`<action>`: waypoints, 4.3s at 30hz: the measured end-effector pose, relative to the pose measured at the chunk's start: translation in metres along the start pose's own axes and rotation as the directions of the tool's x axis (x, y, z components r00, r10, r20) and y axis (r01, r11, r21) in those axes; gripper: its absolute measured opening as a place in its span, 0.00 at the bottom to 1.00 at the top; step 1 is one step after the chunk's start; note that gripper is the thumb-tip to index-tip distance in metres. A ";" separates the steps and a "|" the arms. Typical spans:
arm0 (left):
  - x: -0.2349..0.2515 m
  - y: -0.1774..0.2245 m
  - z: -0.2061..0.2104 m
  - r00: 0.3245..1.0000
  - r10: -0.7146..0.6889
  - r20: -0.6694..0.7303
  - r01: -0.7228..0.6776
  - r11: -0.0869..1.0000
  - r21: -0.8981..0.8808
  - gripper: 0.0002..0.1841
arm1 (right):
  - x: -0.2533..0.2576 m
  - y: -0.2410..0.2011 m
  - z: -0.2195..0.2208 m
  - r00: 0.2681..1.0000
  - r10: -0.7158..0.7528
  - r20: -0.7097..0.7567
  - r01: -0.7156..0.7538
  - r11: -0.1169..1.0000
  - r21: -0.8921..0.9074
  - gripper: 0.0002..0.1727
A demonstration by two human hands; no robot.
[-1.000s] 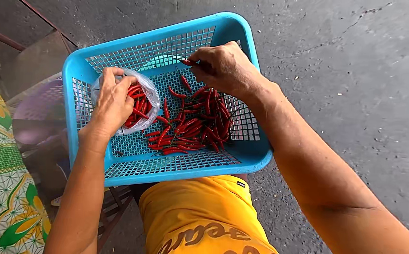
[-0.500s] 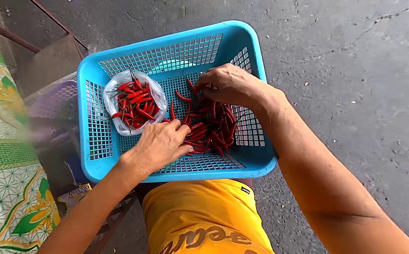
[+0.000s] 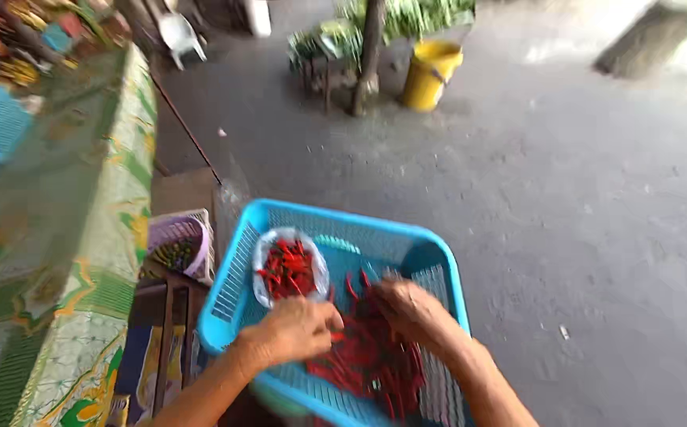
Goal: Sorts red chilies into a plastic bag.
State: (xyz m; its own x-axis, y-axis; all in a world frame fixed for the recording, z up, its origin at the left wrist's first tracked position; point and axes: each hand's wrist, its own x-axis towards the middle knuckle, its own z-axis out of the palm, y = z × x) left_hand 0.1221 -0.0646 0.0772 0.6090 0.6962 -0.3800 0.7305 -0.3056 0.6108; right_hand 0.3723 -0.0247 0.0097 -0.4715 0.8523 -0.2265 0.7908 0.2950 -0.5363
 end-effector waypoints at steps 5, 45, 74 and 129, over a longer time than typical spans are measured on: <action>-0.016 -0.026 -0.025 0.942 0.152 -0.300 -0.211 0.961 -0.177 0.14 | 0.005 -0.013 -0.012 0.986 -0.160 -0.047 0.163 0.985 0.061 0.14; -0.080 -0.024 0.050 0.824 -0.519 -0.229 0.540 0.841 0.039 0.42 | 0.081 -0.045 0.006 0.895 -0.399 0.200 0.397 0.916 0.053 0.26; -0.056 -0.075 0.030 0.557 -0.261 -0.789 0.408 0.913 -0.014 0.07 | 0.071 -0.075 0.010 0.920 -0.319 -0.230 0.369 0.902 0.224 0.09; -0.059 -0.075 0.044 0.757 0.026 -0.653 0.175 0.955 0.241 0.09 | 0.058 -0.020 -0.003 0.993 0.119 0.005 -0.116 0.979 -0.170 0.13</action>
State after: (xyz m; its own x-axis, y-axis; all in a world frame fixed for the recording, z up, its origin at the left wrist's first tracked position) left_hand 0.0448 -0.1113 0.0235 0.2787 0.9431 0.1816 0.8784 -0.3267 0.3488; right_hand 0.3302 0.0201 0.0100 -0.3762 0.8790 -0.2931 0.8950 0.2628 -0.3604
